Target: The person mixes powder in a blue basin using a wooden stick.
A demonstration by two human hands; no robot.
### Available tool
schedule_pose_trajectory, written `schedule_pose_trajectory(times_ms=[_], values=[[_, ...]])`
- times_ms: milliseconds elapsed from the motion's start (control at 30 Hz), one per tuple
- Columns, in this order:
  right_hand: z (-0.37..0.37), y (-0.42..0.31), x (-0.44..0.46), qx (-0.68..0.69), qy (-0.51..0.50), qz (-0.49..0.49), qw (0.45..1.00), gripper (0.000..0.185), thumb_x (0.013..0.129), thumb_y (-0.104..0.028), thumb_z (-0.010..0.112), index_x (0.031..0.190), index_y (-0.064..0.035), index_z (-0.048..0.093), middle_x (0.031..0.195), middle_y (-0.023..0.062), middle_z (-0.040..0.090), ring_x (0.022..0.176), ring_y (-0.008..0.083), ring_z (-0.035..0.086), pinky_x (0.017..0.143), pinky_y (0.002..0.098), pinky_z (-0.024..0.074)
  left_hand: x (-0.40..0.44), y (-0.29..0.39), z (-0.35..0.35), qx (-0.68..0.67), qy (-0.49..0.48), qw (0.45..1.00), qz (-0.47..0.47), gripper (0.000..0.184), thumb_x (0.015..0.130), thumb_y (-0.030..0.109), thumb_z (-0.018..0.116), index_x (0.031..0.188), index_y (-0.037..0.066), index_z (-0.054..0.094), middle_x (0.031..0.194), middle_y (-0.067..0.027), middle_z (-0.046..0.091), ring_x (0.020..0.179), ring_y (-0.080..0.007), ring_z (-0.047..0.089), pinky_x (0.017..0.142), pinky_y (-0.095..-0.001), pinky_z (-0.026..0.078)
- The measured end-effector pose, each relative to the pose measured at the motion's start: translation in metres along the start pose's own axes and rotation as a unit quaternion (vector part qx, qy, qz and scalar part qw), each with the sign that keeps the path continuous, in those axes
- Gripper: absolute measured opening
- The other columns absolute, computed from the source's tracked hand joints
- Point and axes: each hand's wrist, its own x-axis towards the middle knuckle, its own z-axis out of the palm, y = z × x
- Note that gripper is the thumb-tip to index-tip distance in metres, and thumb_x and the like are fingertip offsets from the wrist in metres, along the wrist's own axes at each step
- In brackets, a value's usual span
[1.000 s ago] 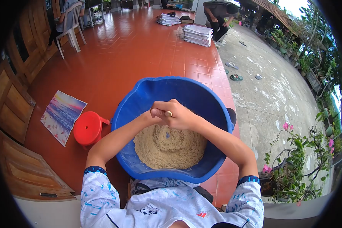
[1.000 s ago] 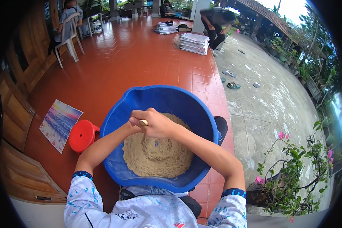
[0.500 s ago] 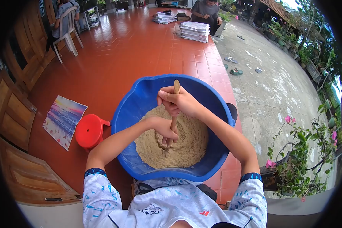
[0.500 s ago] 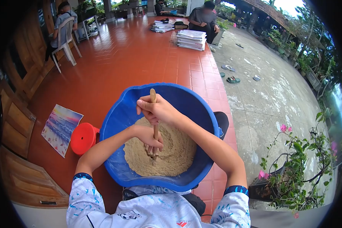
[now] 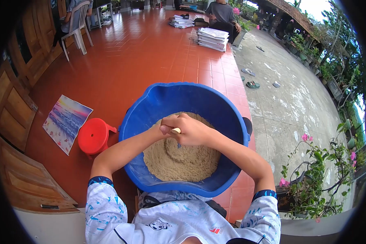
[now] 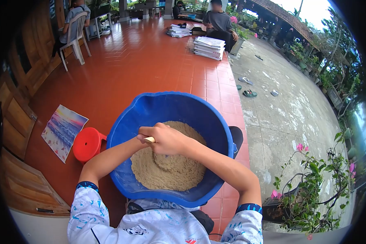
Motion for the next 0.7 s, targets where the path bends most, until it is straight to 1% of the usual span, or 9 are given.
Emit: schedule_pose_trajectory(times_ms=[100,167,200,233,267,300,367,533,700], values=[[-0.011,0.006,0.009,0.059,0.003,-0.007,0.998,0.020,0.101,-0.011,0.052,0.089,0.0019,0.062,0.064,0.0145,0.058,0.057,0.0272,0.060,0.058,0.0379,0.0467,-0.006,-0.009,-0.025,0.009,-0.045,0.997,-0.059,0.027,0.089,0.023,0.057,0.080,0.002,0.071,0.070,-0.0113,0.069,0.066,-0.0264,0.066,0.066,-0.0400,0.055],[-0.013,0.018,0.010,0.137,0.077,0.016,0.987,0.025,0.104,-0.016,0.051,0.089,0.0004,0.061,0.060,0.0055,0.053,0.053,0.0145,0.051,0.052,0.0331,0.0430,-0.005,-0.013,-0.027,0.010,-0.059,0.995,-0.078,0.026,0.087,0.022,0.057,0.078,0.002,0.071,0.068,-0.0113,0.069,0.063,-0.0268,0.066,0.066,-0.0400,0.055],[-0.014,0.023,0.010,0.217,0.081,0.052,0.972,0.031,0.107,-0.022,0.049,0.087,-0.0007,0.058,0.058,-0.0018,0.044,0.051,0.0068,0.038,0.047,0.0286,0.0348,-0.004,-0.016,-0.026,0.082,-0.147,0.980,-0.108,0.026,0.087,0.022,0.056,0.078,0.003,0.072,0.071,-0.0111,0.070,0.063,-0.0251,0.067,0.065,-0.0395,0.055],[-0.017,0.027,0.008,0.217,0.081,0.052,0.972,0.031,0.107,-0.022,0.049,0.087,-0.0007,0.058,0.058,-0.0018,0.044,0.051,0.0068,0.038,0.047,0.0286,0.0348,-0.003,-0.019,-0.025,0.153,-0.233,0.950,-0.137,0.026,0.087,0.022,0.056,0.078,0.004,0.072,0.073,-0.0110,0.072,0.064,-0.0233,0.069,0.064,-0.0390,0.055],[-0.022,0.029,0.008,0.307,0.078,0.098,0.944,0.034,0.108,-0.025,0.047,0.086,-0.0012,0.057,0.057,-0.0028,0.041,0.049,0.0059,0.035,0.047,0.0267,0.0310,0.002,0.015,-0.044,0.058,-0.319,0.918,-0.229,0.030,0.089,0.026,0.055,0.081,0.005,0.074,0.081,-0.0096,0.075,0.069,-0.0200,0.072,0.069,-0.0355,0.057],[-0.026,0.031,0.009,0.393,0.073,0.143,0.905,0.036,0.109,-0.027,0.046,0.085,-0.0017,0.056,0.056,-0.0039,0.037,0.048,0.0051,0.031,0.046,0.0248,0.0272,0.002,0.014,-0.038,0.057,-0.318,0.918,-0.230,0.030,0.089,0.026,0.055,0.081,0.005,0.074,0.081,-0.0096,0.075,0.069,-0.0200,0.072,0.069,-0.0355,0.057],[-0.029,0.031,0.011,0.404,0.081,0.169,0.895,0.037,0.109,-0.030,0.045,0.087,-0.0021,0.055,0.056,-0.0051,0.032,0.047,0.0047,0.026,0.045,0.0248,0.0227,-0.002,0.010,-0.019,-0.132,-0.372,0.888,-0.235,0.035,0.094,0.026,0.053,0.092,-0.002,0.074,0.088,-0.0114,0.076,0.068,-0.0206,0.073,0.071,-0.0322,0.058],[-0.038,0.022,0.010,0.397,0.064,0.264,0.877,0.036,0.109,-0.030,0.046,0.085,-0.0042,0.054,0.056,-0.0072,0.031,0.045,0.0043,0.027,0.043,0.0247,0.0200,0.004,0.025,0.008,-0.210,-0.336,0.903,-0.163,0.039,0.098,0.027,0.050,0.094,-0.003,0.074,0.089,-0.0107,0.076,0.073,-0.0184,0.073,0.074,-0.0318,0.058],[-0.043,0.013,0.007,0.363,0.055,0.263,0.892,0.035,0.108,-0.030,0.047,0.085,-0.0050,0.055,0.056,-0.0078,0.031,0.045,0.0036,0.027,0.042,0.0238,0.0198,0.008,0.030,0.009,-0.193,-0.301,0.926,-0.121,0.039,0.099,0.027,0.048,0.094,-0.001,0.074,0.089,-0.0092,0.076,0.082,-0.0174,0.072,0.076,-0.0324,0.057]])
